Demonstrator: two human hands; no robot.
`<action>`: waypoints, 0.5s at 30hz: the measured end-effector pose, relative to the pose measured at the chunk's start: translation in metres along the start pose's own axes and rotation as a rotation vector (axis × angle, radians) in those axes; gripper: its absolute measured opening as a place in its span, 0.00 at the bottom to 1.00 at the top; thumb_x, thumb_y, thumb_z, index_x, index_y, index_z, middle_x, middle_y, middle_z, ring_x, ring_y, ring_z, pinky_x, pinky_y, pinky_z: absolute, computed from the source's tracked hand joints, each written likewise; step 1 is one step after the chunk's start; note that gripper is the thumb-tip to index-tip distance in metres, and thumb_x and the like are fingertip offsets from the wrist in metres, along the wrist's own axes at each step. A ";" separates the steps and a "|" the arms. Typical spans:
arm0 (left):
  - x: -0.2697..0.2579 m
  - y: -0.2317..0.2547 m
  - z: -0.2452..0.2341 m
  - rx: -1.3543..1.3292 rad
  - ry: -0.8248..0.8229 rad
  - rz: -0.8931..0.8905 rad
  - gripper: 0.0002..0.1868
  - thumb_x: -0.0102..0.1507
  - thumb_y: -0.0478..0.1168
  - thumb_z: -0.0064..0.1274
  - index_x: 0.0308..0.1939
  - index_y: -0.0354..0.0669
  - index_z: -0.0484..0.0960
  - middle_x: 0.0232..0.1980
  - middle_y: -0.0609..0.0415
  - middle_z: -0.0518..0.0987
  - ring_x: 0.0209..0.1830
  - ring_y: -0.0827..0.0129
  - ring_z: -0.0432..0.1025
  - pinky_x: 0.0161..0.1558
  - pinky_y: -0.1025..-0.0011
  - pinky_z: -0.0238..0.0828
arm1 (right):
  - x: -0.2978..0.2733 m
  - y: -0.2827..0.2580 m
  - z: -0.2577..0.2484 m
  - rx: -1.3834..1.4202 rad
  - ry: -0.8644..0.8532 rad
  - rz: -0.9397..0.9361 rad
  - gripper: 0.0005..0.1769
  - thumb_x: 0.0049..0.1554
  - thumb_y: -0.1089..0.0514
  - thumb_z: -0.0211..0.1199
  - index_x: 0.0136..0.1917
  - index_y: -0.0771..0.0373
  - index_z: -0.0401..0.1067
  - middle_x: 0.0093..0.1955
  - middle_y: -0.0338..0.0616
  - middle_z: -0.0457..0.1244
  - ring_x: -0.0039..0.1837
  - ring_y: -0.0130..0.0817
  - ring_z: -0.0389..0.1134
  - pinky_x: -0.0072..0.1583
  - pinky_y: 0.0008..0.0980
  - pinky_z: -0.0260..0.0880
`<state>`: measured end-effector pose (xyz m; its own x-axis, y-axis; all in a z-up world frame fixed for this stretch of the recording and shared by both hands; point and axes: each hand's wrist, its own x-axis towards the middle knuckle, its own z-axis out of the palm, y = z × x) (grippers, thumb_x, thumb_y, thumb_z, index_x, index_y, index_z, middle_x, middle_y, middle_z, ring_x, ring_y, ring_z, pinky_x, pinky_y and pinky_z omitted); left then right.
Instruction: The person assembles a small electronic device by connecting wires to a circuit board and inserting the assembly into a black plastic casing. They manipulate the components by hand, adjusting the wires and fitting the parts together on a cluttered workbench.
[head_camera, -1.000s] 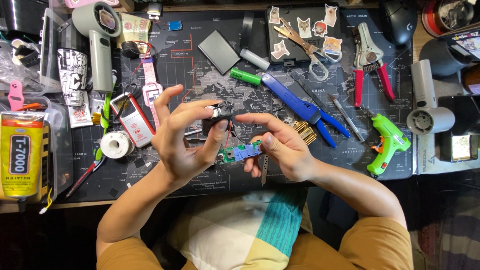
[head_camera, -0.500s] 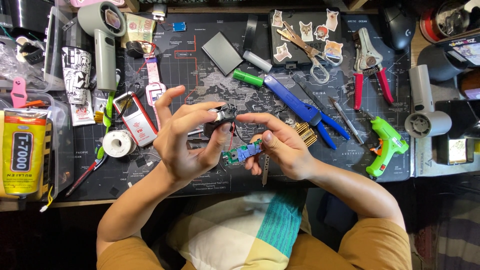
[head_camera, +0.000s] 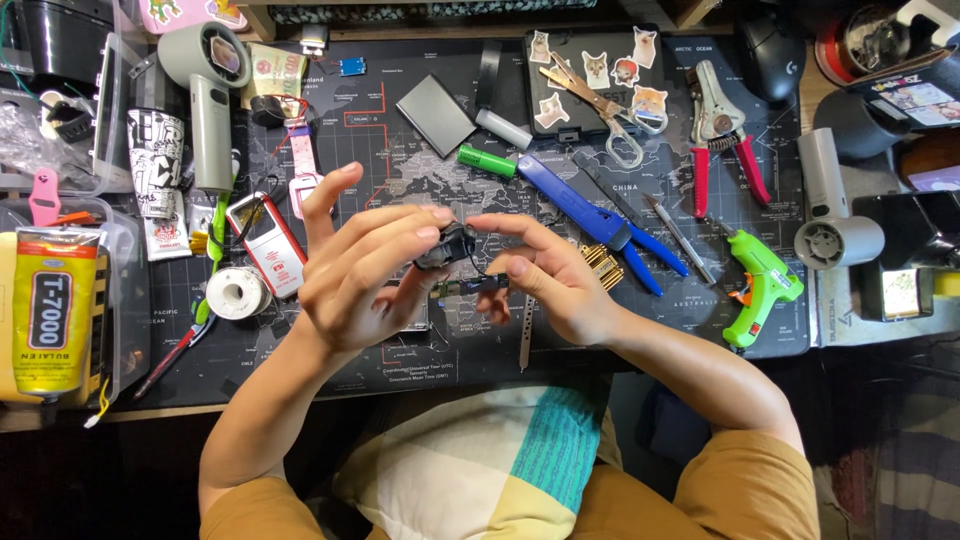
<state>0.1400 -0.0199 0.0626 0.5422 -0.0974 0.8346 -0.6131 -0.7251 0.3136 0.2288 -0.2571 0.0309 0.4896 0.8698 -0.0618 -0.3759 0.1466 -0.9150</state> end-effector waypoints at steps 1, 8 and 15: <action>0.000 -0.001 -0.001 -0.002 -0.007 0.004 0.08 0.78 0.36 0.51 0.60 0.36 0.76 0.54 0.39 0.91 0.49 0.48 0.91 0.77 0.38 0.59 | 0.001 -0.001 0.000 -0.012 0.000 -0.008 0.35 0.73 0.47 0.56 0.85 0.69 0.55 0.46 0.54 0.72 0.44 0.37 0.73 0.49 0.35 0.80; -0.001 -0.003 -0.004 0.018 -0.036 0.075 0.06 0.79 0.34 0.51 0.59 0.38 0.78 0.56 0.43 0.91 0.52 0.48 0.91 0.78 0.35 0.55 | 0.002 0.001 -0.004 -0.034 -0.019 -0.031 0.37 0.73 0.47 0.57 0.86 0.68 0.55 0.48 0.56 0.73 0.43 0.38 0.72 0.50 0.36 0.79; -0.004 -0.008 -0.014 0.132 -0.080 0.366 0.10 0.79 0.34 0.44 0.61 0.42 0.79 0.62 0.51 0.91 0.61 0.43 0.88 0.83 0.37 0.44 | 0.001 0.000 -0.010 -0.317 -0.025 -0.158 0.29 0.74 0.55 0.58 0.84 0.62 0.57 0.55 0.50 0.70 0.47 0.37 0.74 0.55 0.35 0.83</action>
<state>0.1349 -0.0039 0.0632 0.3481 -0.4147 0.8408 -0.6980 -0.7133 -0.0628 0.2369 -0.2609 0.0264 0.5017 0.8596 0.0967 -0.0324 0.1304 -0.9909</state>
